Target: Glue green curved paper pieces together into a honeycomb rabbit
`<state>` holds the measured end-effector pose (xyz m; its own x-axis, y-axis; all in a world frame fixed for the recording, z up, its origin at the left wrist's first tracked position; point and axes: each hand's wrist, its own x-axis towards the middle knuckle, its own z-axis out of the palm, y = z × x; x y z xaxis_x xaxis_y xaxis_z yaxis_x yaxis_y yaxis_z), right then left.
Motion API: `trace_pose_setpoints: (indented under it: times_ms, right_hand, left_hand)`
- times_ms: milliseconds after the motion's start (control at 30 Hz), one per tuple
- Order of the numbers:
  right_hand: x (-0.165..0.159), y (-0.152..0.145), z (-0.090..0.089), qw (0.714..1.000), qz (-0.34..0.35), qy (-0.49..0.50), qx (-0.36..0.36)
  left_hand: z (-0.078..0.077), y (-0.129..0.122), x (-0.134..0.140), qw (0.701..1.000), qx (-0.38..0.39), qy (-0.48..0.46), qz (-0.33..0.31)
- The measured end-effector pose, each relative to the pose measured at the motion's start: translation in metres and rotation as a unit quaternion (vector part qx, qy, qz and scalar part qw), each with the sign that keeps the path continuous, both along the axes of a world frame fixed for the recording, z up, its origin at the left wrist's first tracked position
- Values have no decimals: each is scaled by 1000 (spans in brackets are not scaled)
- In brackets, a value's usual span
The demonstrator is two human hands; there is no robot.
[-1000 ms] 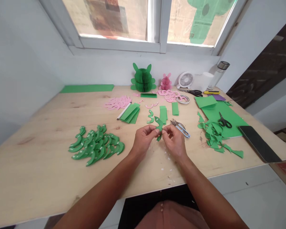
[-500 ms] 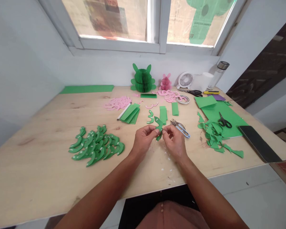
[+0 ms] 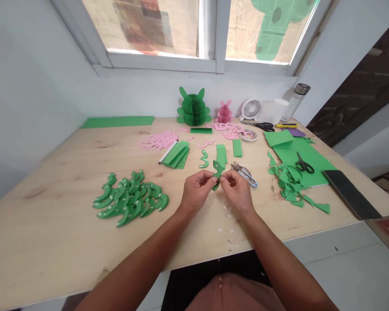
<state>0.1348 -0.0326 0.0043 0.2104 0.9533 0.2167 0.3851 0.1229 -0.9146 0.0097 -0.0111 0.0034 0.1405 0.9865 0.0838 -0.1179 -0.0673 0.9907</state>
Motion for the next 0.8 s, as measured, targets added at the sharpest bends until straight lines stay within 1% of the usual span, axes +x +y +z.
trace_pose_setpoints:
  times_ms: [267, 467, 700, 800]
  right_hand:
    - [2, 3, -4, 998, 12, 59, -25]
    - [2, 4, -7, 998, 10, 64, -28]
    - [3, 4, -3, 996, 22, 76, -38]
    - [4, 5, -4, 996, 22, 78, -40]
  left_hand:
    - [-1, 0, -1, 1000, 16, 19, -10]
    - [-3, 2, 0, 1000, 13, 17, -10]
    - [-2, 2, -1, 1000, 7, 13, -11]
    - [-2, 1, -1, 1000, 5, 10, -11]
